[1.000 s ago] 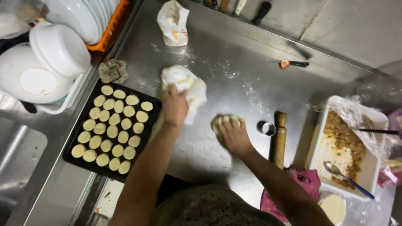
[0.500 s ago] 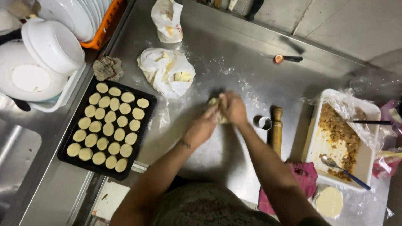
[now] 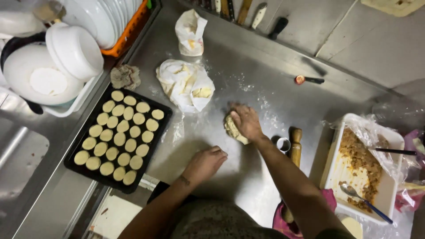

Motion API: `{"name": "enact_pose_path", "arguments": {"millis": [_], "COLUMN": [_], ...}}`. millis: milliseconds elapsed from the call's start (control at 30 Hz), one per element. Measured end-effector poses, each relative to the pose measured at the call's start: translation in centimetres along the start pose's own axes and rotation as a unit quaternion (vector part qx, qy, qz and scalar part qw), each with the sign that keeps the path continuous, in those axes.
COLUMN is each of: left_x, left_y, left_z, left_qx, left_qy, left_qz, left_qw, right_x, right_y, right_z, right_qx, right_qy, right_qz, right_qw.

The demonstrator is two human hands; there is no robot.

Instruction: The person uses a round cutter to cut circular pieces from rolled dough and places them onto a black baking tray. They then roll out a new piece of dough with a rolling pin and continue cutting circles.

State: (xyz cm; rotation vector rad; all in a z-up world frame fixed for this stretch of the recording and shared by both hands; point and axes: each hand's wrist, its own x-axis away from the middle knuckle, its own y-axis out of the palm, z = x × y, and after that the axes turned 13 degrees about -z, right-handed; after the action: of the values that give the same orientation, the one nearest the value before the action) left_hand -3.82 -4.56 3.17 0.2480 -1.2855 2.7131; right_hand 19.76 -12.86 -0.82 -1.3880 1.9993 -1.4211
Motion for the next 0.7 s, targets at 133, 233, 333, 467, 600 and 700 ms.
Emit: {"name": "enact_pose_path", "arguments": {"millis": [133, 233, 333, 467, 600, 700], "left_x": [3.4, 5.9, 7.3, 7.7, 6.7, 5.8], "left_y": [1.9, 2.4, 2.8, 1.3, 0.9, 0.8], "left_z": [-1.8, -2.7, -3.0, -2.3, -1.6, -2.1], "left_qx": [0.037, 0.022, 0.091, 0.117, 0.100, 0.099], "left_qy": [-0.050, -0.081, -0.086, -0.095, -0.083, -0.062], "left_qz": [-0.027, -0.041, -0.035, -0.021, 0.000, -0.008], "left_qw": [0.998, 0.996, 0.991, 0.988, 0.992, 0.993], "right_x": [8.0, 11.6, 14.5, 13.7, 11.3, 10.6], "right_y": [0.3, 4.2, 6.0, 7.1, 1.1, 1.0], "right_z": [-2.8, -2.4, -3.4, -0.7, -3.0, -2.7], "right_qx": [-0.170, 0.087, 0.181, 0.057, 0.144, 0.113], "right_qy": [0.054, -0.060, 0.021, -0.006, -0.071, -0.013], "right_qz": [-0.109, -0.001, -0.035, -0.047, 0.078, -0.124], "right_qw": [0.978, 0.994, 0.983, 0.997, 0.984, 0.986]}}
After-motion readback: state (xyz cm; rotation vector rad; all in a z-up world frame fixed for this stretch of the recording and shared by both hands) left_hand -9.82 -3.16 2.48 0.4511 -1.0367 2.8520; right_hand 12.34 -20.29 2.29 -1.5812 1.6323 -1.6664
